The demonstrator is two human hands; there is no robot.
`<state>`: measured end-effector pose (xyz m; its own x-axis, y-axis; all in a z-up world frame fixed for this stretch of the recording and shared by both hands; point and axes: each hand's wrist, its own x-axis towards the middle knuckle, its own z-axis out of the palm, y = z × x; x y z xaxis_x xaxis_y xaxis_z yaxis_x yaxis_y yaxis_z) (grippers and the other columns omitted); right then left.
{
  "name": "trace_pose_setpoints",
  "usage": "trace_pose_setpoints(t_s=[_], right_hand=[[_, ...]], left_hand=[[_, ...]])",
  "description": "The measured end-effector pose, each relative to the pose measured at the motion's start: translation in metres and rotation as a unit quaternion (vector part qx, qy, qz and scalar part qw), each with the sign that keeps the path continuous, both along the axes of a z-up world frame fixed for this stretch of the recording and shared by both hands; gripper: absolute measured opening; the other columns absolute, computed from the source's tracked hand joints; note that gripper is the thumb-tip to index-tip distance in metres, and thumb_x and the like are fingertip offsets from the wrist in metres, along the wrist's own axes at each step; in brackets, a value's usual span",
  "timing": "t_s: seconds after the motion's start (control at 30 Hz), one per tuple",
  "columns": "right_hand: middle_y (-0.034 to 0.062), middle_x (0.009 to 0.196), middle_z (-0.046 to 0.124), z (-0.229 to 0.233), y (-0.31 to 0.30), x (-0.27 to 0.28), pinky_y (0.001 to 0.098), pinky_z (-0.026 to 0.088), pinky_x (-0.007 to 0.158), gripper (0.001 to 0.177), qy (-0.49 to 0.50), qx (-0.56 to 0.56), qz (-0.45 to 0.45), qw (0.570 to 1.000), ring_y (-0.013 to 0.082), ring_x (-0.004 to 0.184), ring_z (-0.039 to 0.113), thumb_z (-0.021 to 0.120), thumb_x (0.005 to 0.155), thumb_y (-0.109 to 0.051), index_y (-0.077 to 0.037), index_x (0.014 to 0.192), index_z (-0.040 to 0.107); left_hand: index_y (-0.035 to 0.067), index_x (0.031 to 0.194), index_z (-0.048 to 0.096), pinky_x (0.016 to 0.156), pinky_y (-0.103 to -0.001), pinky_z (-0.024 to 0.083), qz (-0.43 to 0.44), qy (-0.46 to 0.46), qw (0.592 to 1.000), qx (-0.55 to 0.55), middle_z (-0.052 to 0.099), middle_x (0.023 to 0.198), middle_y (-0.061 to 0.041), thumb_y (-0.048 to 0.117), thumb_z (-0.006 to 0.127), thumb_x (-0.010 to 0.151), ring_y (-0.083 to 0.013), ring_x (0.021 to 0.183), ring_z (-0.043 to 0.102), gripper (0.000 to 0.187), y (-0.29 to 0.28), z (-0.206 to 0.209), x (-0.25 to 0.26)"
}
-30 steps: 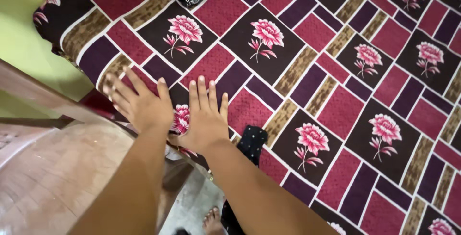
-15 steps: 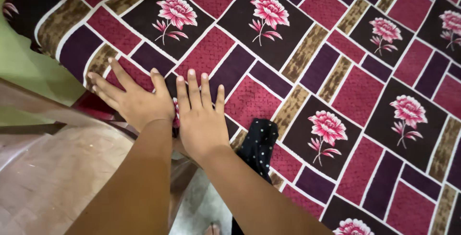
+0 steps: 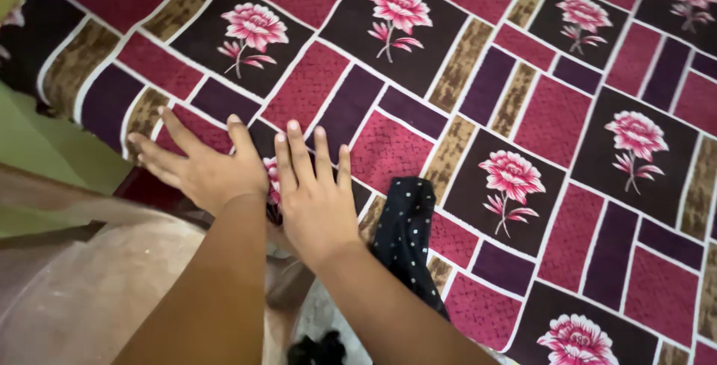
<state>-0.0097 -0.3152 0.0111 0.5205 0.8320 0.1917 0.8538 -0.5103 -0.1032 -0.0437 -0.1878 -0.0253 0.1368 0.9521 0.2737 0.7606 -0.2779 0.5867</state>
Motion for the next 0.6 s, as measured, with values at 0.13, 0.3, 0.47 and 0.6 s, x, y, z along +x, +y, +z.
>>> trace_pose_setpoints(t_s=[0.13,0.3,0.47,0.6], right_hand=[[0.0228,0.161,0.026,0.011,-0.013,-0.006,0.0691,0.023,0.114,0.093,0.088,-0.018,0.006,0.996,0.0494,0.146,0.027,0.071,0.078,-0.038,-0.004,0.154,0.031],[0.0236,0.164,0.019,0.025,-0.021,-0.006,0.0687,0.023,0.113,0.110,0.112,-0.090,0.016,0.990,0.0512,0.147,0.023,0.082,0.072,-0.045,-0.007,0.157,0.023],[0.0249,0.164,0.014,0.029,-0.010,-0.006,0.0664,0.021,0.116,0.112,0.155,-0.137,-0.005,0.978,0.0500,0.149,0.020,0.083,0.073,-0.036,-0.007,0.159,0.018],[0.0277,0.161,0.024,0.026,-0.012,-0.009,0.0654,0.031,0.112,0.102,0.105,-0.126,0.005,0.986,0.0521,0.145,0.030,0.080,0.073,-0.025,-0.003,0.157,0.025]], left_hand=[[0.014,0.164,0.035,0.122,-0.064,0.024,-0.006,-0.015,1.000,0.005,0.009,0.168,-0.030,0.045,0.078,0.097,-0.0565,0.153,0.014,0.086,0.000,-0.001,0.000],[0.018,0.162,0.037,0.121,-0.069,0.014,-0.085,0.067,0.994,-0.011,0.018,0.165,-0.029,0.051,0.072,0.095,-0.0562,0.149,0.013,0.082,-0.002,0.013,-0.010],[0.008,0.159,0.039,0.118,-0.065,0.018,-0.413,0.196,0.864,0.211,0.030,0.167,-0.019,0.049,0.066,0.091,-0.0444,0.154,0.020,0.084,0.018,0.022,-0.051],[0.009,0.154,0.038,0.118,-0.055,0.027,-0.556,0.231,0.786,0.142,0.032,0.163,-0.016,0.048,0.071,0.081,-0.0386,0.150,0.028,0.089,0.034,0.046,-0.075]])
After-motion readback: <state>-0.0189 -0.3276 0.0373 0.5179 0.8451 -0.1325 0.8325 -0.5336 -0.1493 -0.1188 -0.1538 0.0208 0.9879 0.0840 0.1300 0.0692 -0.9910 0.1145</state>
